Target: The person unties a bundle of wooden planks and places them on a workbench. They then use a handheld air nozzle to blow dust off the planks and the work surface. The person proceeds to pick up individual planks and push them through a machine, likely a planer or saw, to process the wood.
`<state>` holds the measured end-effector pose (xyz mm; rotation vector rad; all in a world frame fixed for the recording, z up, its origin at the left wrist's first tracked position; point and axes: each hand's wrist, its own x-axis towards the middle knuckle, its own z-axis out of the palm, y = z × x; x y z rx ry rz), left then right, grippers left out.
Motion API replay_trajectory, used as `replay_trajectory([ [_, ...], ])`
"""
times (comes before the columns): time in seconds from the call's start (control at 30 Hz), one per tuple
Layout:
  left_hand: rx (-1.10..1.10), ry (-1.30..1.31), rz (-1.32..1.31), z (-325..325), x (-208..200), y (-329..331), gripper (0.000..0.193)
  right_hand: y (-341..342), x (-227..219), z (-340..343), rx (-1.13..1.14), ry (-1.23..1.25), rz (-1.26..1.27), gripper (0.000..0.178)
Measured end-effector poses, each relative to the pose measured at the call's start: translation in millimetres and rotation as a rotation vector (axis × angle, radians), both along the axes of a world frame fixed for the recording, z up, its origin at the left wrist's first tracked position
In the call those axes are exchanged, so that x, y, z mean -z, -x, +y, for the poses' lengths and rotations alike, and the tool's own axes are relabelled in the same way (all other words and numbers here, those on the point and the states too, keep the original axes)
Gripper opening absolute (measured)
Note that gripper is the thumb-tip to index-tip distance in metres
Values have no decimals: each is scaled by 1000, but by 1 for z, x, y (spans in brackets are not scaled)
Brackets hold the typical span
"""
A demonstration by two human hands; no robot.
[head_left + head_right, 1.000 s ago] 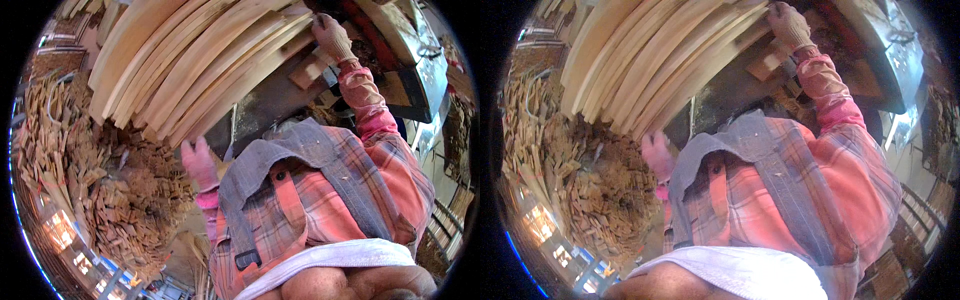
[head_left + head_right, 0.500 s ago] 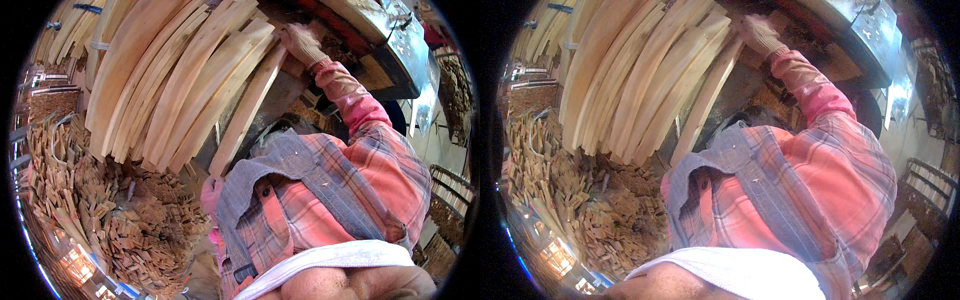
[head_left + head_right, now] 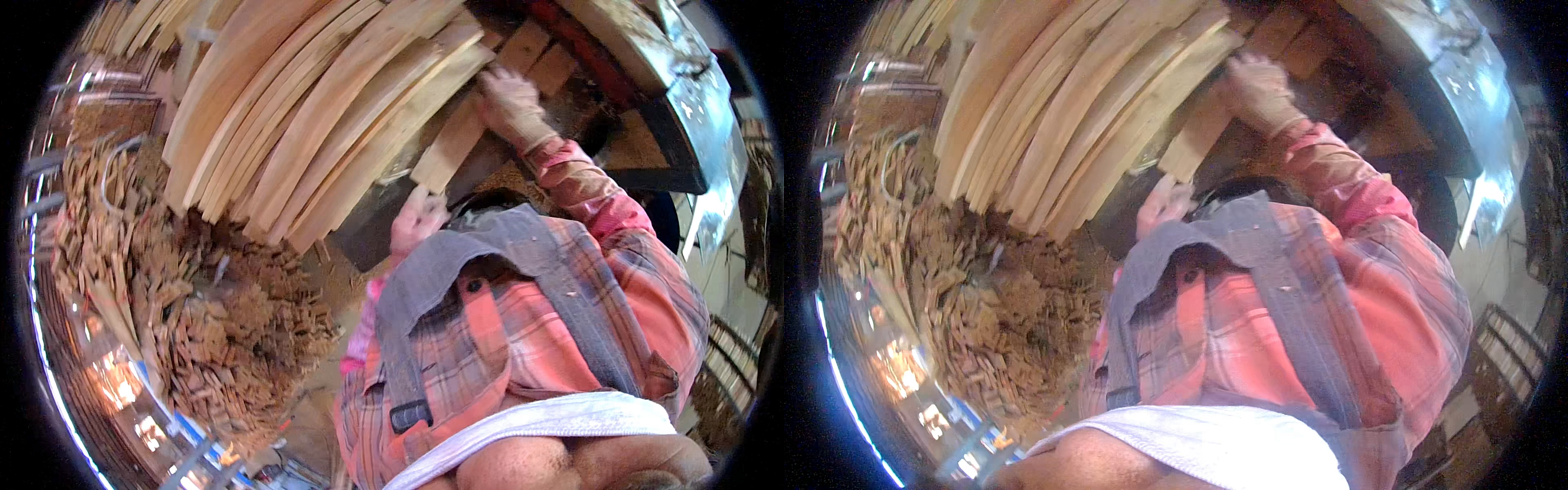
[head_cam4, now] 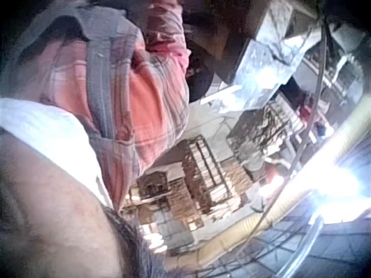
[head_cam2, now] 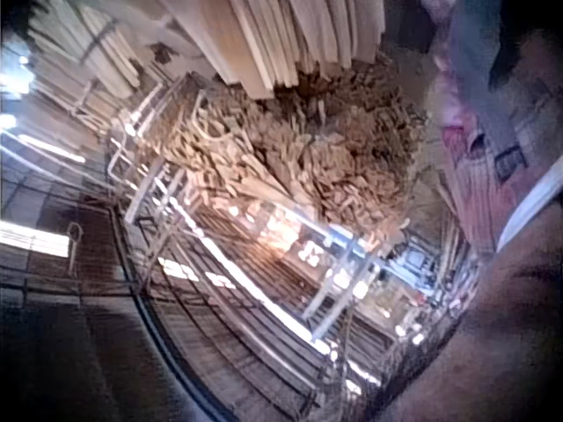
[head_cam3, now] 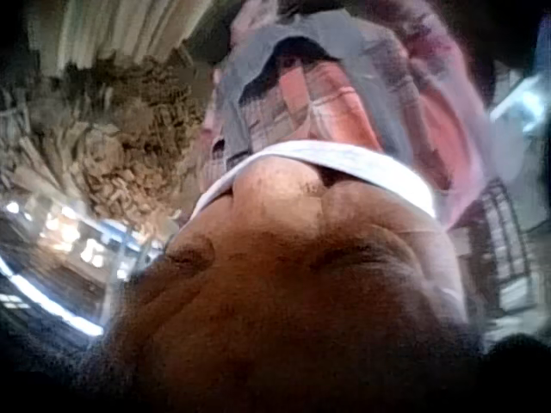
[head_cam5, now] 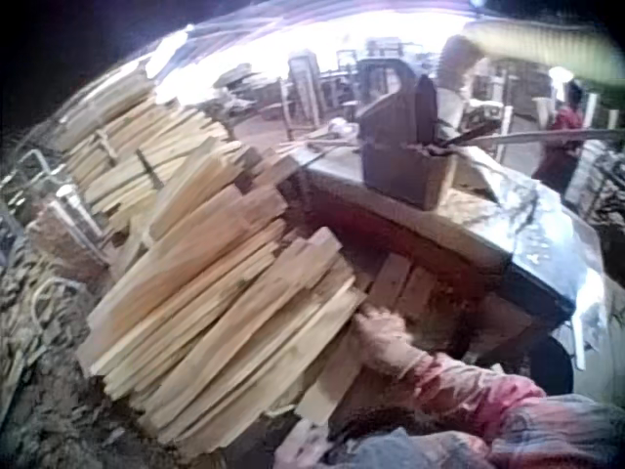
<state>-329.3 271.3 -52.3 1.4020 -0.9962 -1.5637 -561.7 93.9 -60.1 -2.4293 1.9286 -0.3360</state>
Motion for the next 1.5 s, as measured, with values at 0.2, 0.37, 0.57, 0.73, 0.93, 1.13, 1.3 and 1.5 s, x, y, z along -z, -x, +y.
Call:
replay_trajectory([
  [0.2, 121, -148, 62, -31, -18, -12, 26, 44, 26, -26, -13, 70, -30, 46],
  [0.37, -91, 654, -1304, -66, -79, -106, 71, 53, 2, -29, 192, -154, 82, 41],
  [0.57, 282, 124, -1722, -96, -112, -153, 105, -41, -20, 26, -416, -43, -159, 31],
  [0.73, 421, 50, -1786, -101, -138, -130, 86, -81, -11, 40, -439, -215, -59, 27],
  [0.93, 63, 340, -806, -92, -133, -155, 34, -108, 22, 18, -259, -206, -82, 20],
  [1.13, 271, 86, -446, -59, -137, -94, 32, -52, -22, 44, -453, -352, -193, 20],
  [1.3, 304, -18, -129, -29, -36, -78, 37, -18, -68, 88, -432, -279, -466, 28],
  [1.5, 437, 589, -1007, -45, -31, -48, 34, -70, -34, 65, -540, 95, -301, 37],
])
